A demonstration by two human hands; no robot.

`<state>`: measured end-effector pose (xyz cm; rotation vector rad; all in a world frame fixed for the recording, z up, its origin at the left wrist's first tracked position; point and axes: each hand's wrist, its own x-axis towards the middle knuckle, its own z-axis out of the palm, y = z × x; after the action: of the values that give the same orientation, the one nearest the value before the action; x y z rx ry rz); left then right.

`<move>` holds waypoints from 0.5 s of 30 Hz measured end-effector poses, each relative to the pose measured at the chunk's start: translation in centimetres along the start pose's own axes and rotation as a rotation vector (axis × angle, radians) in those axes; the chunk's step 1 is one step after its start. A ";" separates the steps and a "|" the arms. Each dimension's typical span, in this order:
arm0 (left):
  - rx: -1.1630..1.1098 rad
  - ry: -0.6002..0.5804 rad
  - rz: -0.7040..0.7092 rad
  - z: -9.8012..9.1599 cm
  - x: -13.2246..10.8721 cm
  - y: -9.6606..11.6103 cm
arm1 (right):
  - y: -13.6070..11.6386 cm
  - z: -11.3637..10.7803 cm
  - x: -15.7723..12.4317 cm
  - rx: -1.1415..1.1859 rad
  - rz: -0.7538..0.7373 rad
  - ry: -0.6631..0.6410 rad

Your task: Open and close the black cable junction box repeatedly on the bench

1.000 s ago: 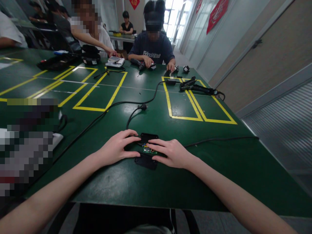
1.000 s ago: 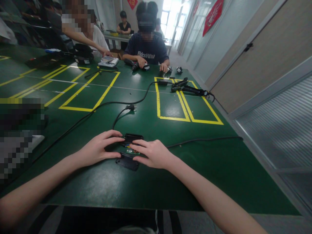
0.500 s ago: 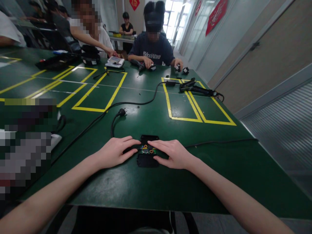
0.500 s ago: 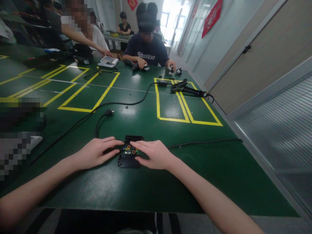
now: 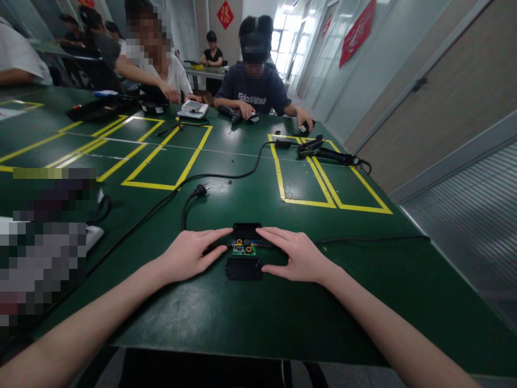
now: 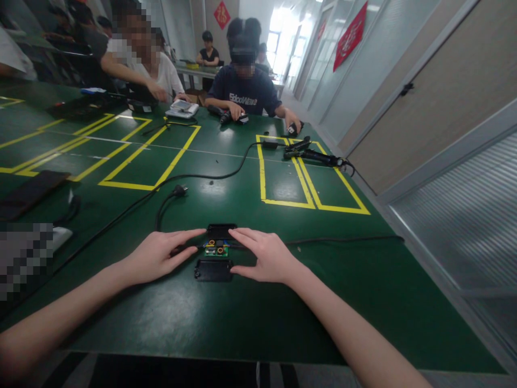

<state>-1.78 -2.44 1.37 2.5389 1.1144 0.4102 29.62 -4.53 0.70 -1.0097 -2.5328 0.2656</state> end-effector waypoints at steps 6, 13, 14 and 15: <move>0.008 0.025 -0.026 -0.4 0.0 -0.1 | -0.3 0.5 0.2 0.117 -0.030 -0.023; 0.037 0.020 -0.076 -0.6 -0.1 0.1 | -0.8 1.2 0.5 0.100 0.002 -0.018; 0.046 0.016 -0.083 -0.5 -0.1 0.1 | -0.8 1.3 0.5 0.090 0.003 -0.016; 0.055 0.009 -0.087 -0.4 -0.1 0.0 | -0.8 1.3 0.5 0.081 0.002 -0.008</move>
<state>-1.97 -2.46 1.71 2.5265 1.2515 0.3737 28.26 -4.76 -0.08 -0.9822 -2.5067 0.3705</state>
